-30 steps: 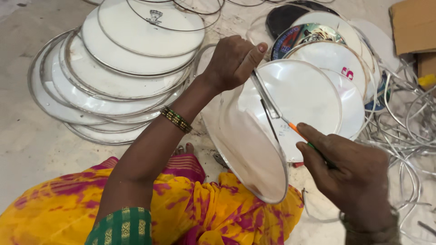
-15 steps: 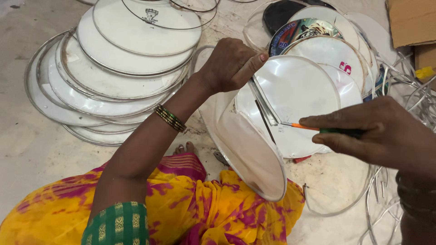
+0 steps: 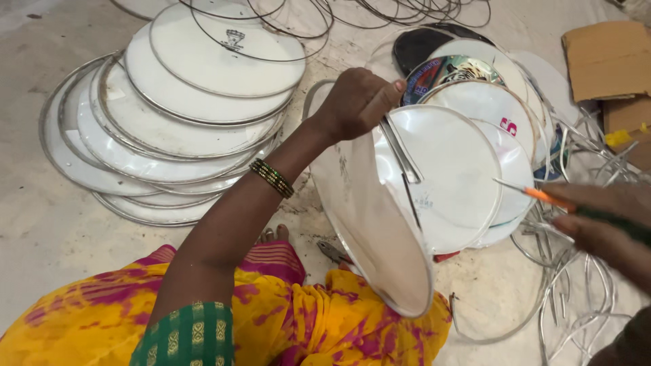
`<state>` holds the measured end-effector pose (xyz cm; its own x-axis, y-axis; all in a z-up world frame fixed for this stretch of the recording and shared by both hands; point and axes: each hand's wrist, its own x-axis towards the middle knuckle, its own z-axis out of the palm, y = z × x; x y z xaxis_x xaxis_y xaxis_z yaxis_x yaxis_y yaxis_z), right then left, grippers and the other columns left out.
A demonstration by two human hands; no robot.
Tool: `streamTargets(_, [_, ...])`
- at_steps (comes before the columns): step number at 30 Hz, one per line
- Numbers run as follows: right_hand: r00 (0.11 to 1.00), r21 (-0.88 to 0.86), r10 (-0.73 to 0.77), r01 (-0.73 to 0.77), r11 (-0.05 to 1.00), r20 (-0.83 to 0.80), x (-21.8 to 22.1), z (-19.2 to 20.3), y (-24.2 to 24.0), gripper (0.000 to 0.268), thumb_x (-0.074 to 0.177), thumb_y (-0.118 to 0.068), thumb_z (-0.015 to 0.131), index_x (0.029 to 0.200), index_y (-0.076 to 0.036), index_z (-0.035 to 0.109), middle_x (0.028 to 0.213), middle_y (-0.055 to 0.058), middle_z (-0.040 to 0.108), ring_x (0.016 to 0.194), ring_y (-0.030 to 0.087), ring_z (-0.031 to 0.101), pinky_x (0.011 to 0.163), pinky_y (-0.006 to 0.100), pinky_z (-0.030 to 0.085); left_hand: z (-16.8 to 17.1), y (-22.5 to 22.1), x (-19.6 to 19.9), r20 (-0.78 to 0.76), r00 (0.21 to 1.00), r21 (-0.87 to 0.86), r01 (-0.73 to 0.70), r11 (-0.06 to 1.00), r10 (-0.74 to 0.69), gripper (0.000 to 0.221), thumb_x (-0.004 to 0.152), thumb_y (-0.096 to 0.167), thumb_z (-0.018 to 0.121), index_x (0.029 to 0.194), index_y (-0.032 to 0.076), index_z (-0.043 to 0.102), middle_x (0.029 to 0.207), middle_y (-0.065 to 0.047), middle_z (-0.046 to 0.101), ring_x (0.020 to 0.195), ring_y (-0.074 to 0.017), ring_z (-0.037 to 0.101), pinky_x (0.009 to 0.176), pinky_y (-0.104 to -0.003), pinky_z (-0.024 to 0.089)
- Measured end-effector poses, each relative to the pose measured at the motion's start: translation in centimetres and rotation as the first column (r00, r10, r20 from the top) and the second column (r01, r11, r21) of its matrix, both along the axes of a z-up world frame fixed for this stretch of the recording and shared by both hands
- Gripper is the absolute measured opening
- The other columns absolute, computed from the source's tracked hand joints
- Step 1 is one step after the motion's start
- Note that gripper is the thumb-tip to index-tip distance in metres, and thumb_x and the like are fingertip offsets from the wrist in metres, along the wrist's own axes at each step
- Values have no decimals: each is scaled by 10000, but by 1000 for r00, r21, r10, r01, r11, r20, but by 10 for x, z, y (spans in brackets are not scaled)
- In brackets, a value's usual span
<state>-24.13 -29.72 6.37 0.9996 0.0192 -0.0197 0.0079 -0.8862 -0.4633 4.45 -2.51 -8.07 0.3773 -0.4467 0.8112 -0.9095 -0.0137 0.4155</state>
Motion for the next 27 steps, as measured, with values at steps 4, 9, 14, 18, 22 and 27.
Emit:
streamTargets(4, [959, -95, -85, 115, 989, 271, -30, -6, 61, 408, 853, -100, 768, 1259, -86, 734, 870, 106, 741, 763, 157, 688, 622, 281, 568, 2, 9, 0, -210, 977, -42, -25, 999, 16, 634, 1093, 382, 379, 565, 89, 571, 456, -52, 494, 397, -211, 478, 454, -391, 368])
streamTargets(9, [847, -90, 7, 48, 995, 531, -14, -25, 109, 326, 876, -96, 826, 1186, -82, 724, 861, 70, 707, 726, 130, 693, 639, 258, 522, 8, 16, -1, -339, 939, -61, 33, 998, -51, 652, 1099, 411, 367, 577, 55, 528, 448, -60, 452, 411, -175, 517, 460, -350, 418])
streamTargets(14, [837, -109, 72, -16, 994, 542, 1, -30, 112, 309, 889, -115, 814, 1184, -89, 724, 812, 44, 700, 662, 113, 684, 573, 255, 507, 7, 14, 1, -284, 958, -49, 37, 998, -49, 658, 1115, 409, 353, 587, 43, 500, 470, -64, 438, 431, -165, 492, 477, -347, 407])
streamTargets(18, [835, -132, 89, -20, 991, 544, 7, -30, 118, 310, 900, -131, 812, 1196, -99, 725, 811, 42, 693, 625, 116, 664, 548, 262, 497, 8, 14, 0, -324, 945, -24, 38, 999, -44, 669, 1113, 407, 351, 568, 38, 470, 458, -61, 397, 422, -159, 462, 459, -340, 384])
streamTargets(22, [837, -139, 96, -25, 990, 539, 12, -29, 121, 299, 911, -134, 809, 1196, -95, 730, 788, 44, 677, 611, 126, 651, 537, 272, 485, 9, 15, -2, -326, 943, -38, 55, 998, -65, 662, 1119, 401, 361, 578, 34, 460, 464, -52, 383, 427, -152, 442, 458, -336, 370])
streamTargets(27, [840, -110, 95, -43, 993, 534, 15, -28, 123, 271, 936, -139, 791, 1194, -78, 733, 786, 41, 671, 651, 122, 683, 553, 270, 502, 10, 18, -4, -355, 933, -34, 39, 999, -48, 657, 1114, 399, 375, 572, 41, 472, 460, -46, 414, 427, -149, 492, 449, -322, 390])
